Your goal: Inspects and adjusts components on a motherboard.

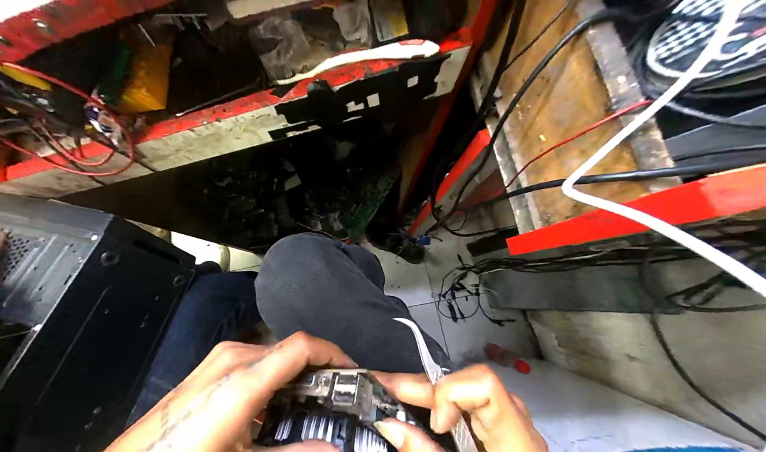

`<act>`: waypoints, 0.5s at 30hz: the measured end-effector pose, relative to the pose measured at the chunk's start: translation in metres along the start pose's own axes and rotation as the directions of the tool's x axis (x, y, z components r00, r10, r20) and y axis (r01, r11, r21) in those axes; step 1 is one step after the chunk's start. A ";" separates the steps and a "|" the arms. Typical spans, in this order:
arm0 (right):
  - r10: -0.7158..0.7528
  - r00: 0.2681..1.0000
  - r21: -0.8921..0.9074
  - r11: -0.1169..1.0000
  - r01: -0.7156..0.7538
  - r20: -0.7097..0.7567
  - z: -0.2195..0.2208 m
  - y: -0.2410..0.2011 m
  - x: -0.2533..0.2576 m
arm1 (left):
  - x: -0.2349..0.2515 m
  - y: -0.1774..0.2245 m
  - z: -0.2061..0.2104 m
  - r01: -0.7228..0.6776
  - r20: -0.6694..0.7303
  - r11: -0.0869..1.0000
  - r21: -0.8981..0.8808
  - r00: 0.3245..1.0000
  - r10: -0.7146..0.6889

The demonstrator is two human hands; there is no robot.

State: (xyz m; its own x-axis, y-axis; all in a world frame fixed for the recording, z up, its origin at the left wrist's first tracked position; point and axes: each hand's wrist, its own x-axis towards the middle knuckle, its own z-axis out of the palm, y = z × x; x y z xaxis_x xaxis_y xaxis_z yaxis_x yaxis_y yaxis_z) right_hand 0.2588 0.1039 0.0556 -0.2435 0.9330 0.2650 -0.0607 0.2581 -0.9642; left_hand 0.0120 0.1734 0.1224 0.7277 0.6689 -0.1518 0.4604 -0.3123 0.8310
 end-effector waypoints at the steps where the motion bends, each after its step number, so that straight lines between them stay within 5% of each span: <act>1: 0.003 1.000 0.010 1.000 -0.003 -0.003 0.000 0.003 0.000 | -0.001 -0.002 0.002 -0.021 -0.021 1.000 0.017 1.000 0.021; 7: 0.007 0.994 0.033 0.999 -0.011 0.112 -0.017 0.014 -0.010 | -0.027 -0.010 0.003 -0.065 -0.058 0.980 -0.188 0.997 0.055; 11: 0.036 0.953 -0.022 0.999 -0.030 0.301 -0.028 0.005 -0.014 | -0.047 -0.013 0.002 -0.029 -0.221 0.947 -0.320 0.974 -0.045; 15: 0.051 0.960 0.167 0.981 -0.101 0.276 -0.025 -0.006 -0.011 | -0.058 -0.012 0.001 -0.013 -0.361 0.918 -0.395 0.921 -0.143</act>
State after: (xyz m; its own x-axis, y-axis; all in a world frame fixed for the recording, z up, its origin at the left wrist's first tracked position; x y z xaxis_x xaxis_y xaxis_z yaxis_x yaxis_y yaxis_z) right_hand 0.2862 0.0981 0.0589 -0.5038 0.8396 0.2030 -0.1971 0.1171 -0.9734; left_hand -0.0354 0.1374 0.1205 0.4210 0.9047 -0.0652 0.2125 -0.0285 0.9767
